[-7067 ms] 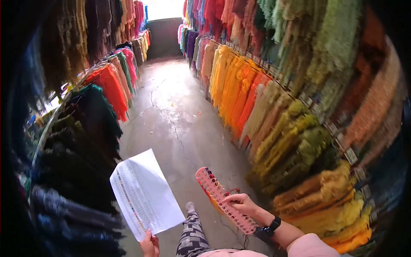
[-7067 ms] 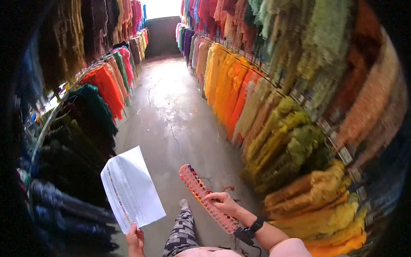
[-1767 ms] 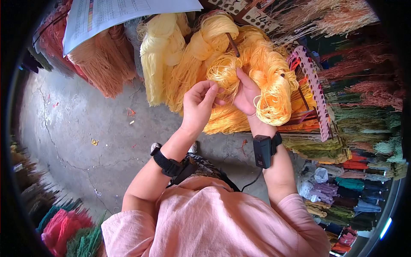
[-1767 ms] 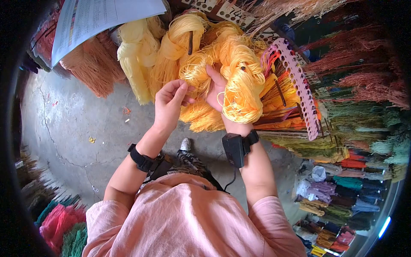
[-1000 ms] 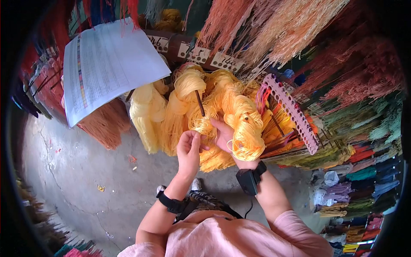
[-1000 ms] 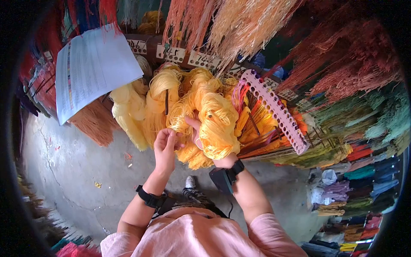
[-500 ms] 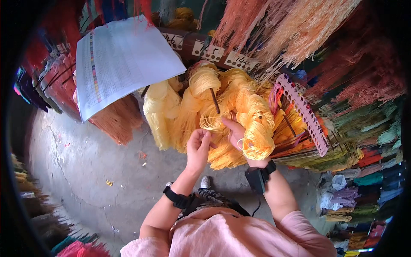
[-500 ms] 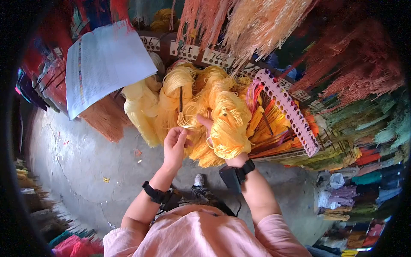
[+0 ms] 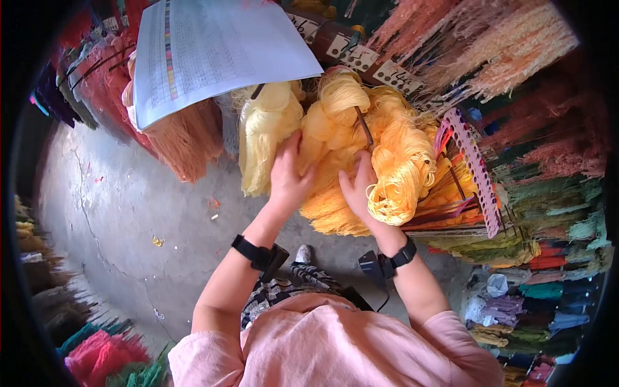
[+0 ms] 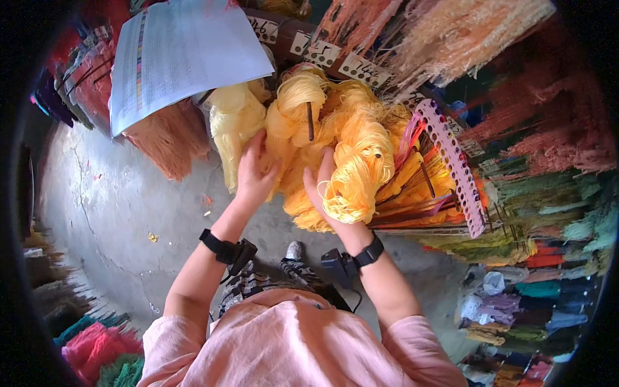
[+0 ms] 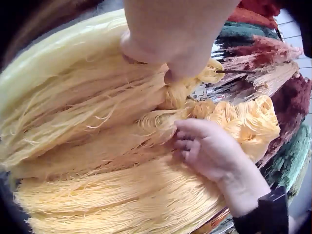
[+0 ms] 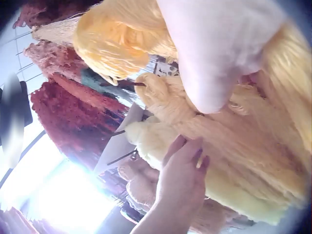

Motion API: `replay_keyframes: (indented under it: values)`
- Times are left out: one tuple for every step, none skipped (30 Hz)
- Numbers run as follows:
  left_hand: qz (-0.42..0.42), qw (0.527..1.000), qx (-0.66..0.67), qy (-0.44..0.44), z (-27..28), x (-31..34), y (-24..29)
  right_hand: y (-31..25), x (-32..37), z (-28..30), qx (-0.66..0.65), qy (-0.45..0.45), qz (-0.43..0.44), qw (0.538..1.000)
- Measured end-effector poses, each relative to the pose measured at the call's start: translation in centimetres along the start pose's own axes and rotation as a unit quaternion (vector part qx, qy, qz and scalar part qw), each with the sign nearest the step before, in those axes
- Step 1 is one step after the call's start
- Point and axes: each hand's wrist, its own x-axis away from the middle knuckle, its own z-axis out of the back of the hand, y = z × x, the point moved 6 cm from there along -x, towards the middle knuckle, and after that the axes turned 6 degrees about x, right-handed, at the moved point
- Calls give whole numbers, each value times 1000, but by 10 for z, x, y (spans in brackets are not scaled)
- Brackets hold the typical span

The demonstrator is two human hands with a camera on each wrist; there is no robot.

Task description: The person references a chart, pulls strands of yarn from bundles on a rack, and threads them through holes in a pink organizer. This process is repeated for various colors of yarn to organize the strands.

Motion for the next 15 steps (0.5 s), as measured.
replay_keyframes:
  values:
    - [-38, 999, 8, 30, -2, -2, 9, -7, -8, 8, -114, -34, -73, 990]
    - [24, 996, 89, -9, -16, 1, 0, -11, -11, 7, -225, -69, -145, 961]
    - [85, 981, 171, -46, -33, 6, -14, -18, -14, 9, -319, -28, -108, 941]
    - [94, 966, 227, -78, -53, 12, -23, -33, -23, 21, -316, -48, -59, 946]
    - [107, 947, 282, -109, -70, 17, -30, -46, -31, 29, -334, 4, 14, 942]
    - [71, 938, 311, -137, -85, 22, -31, -59, -36, 36, -350, 56, 85, 931]
    - [73, 944, 292, -138, -89, 24, -30, -69, -43, 37, -367, 30, 65, 927]
    - [75, 949, 273, -141, -92, 26, -27, -65, -48, 18, -388, 12, 22, 921]
    - [76, 953, 253, -146, -95, 27, -24, -55, -55, -12, -406, -5, -23, 913]
    - [77, 957, 234, -151, -94, 27, -20, -44, -61, -37, -423, -22, -68, 903]
    - [40, 960, 231, -152, -84, 21, -10, -34, -66, -53, -433, -44, -110, 894]
    - [0, 964, 218, -151, -77, 20, -11, -27, -65, -63, -416, -57, -136, 897]
    - [-39, 967, 204, -150, -67, 21, -14, -22, -63, -71, -400, -71, -162, 900]
    - [-77, 967, 190, -149, -56, 22, -13, -17, -61, -74, -382, -85, -189, 901]
    - [-33, 974, 206, -91, -42, 20, -22, -13, -57, -70, -286, -121, -179, 934]
